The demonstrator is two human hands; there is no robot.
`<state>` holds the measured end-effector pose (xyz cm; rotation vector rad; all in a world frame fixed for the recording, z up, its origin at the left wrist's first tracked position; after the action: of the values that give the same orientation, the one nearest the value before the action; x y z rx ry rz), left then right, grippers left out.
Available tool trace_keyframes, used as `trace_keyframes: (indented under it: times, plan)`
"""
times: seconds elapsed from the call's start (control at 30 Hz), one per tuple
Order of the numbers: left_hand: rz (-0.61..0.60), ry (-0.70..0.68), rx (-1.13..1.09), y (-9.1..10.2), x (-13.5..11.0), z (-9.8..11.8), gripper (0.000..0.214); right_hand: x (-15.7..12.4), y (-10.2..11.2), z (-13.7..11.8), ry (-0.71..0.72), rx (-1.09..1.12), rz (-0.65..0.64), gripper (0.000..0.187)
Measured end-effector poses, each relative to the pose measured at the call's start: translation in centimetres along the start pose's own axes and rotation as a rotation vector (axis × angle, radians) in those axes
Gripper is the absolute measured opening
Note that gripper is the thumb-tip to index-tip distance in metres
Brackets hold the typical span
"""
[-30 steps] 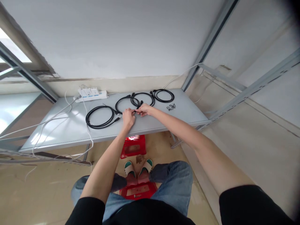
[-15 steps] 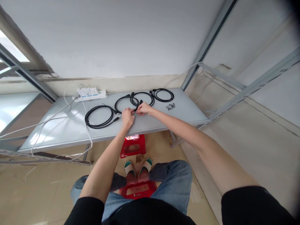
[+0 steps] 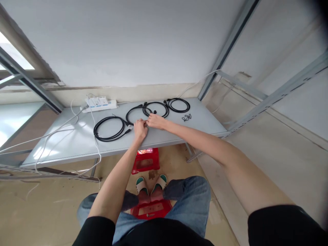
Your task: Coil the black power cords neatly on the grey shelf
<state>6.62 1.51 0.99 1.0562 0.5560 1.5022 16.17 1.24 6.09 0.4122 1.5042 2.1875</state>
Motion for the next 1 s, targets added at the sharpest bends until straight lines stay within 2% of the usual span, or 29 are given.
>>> trace_keyframes:
  times: [0.1, 0.13, 0.2, 0.27, 0.33, 0.43, 0.53, 0.63, 0.77, 0.83, 0.93, 1.0]
  plan:
    - [0.023, -0.014, -0.036, -0.1, 0.0, -0.1, 0.042, -0.8, -0.9, 2.3, -0.315, 0.255, 0.069, 0.022]
    - [0.027, -0.016, -0.047, -0.2, 0.0, -0.1, 0.043, -1.0, -1.4, 3.0, -0.431, 0.399, 0.073, 0.018]
    - [0.028, -0.013, -0.065, -0.2, 0.1, -0.3, 0.041, -1.2, -2.6, 3.7, -0.603, 0.743, 0.057, 0.026]
    - [0.02, -0.004, -0.08, -0.2, 0.1, -0.3, 0.039, -1.0, -3.5, 3.8, -0.717, 1.088, 0.024, 0.037]
    - [0.016, 0.0, -0.094, -0.2, 0.2, -0.3, 0.037, -0.9, -3.9, 3.7, -0.823, 1.343, -0.01, 0.038]
    - [0.018, -0.004, -0.096, -0.1, 0.1, -0.3, 0.038, -1.2, -4.3, 3.7, -0.957, 1.543, -0.098, 0.033]
    - [0.025, -0.014, -0.081, -0.1, 0.1, -0.3, 0.039, -1.6, -4.7, 4.0, -1.022, 1.625, -0.185, 0.027]
    - [0.026, -0.026, -0.064, -0.2, 0.1, -0.2, 0.038, -2.0, -4.9, 4.4, -1.051, 1.636, -0.22, 0.024]
    - [0.003, -0.032, -0.038, -0.4, 0.1, -0.1, 0.038, -2.1, -4.2, 4.9, -0.98, 1.455, -0.12, 0.022]
    - [-0.008, -0.032, -0.026, -0.5, 0.1, -0.1, 0.039, -1.9, -3.2, 4.8, -0.866, 1.226, -0.065, 0.019]
    - [-0.024, -0.027, -0.009, -0.5, 0.1, -0.1, 0.041, -1.3, -1.6, 3.9, -0.659, 0.699, 0.017, 0.012]
    - [-0.031, -0.023, 0.004, -0.4, 0.1, 0.0, 0.041, -1.0, -1.1, 2.6, -0.524, 0.415, 0.05, 0.017]
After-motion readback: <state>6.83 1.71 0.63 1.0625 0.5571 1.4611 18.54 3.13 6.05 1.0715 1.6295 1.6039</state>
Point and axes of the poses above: each hand's wrist, its own x-axis towards the middle knuckle, its own y-axis out of the back of the hand, z = x × y, the point moved 6 cm from there along x, towards the middle knuckle, and after that the axes turned 2 degrees about z, right-handed, at the moved point
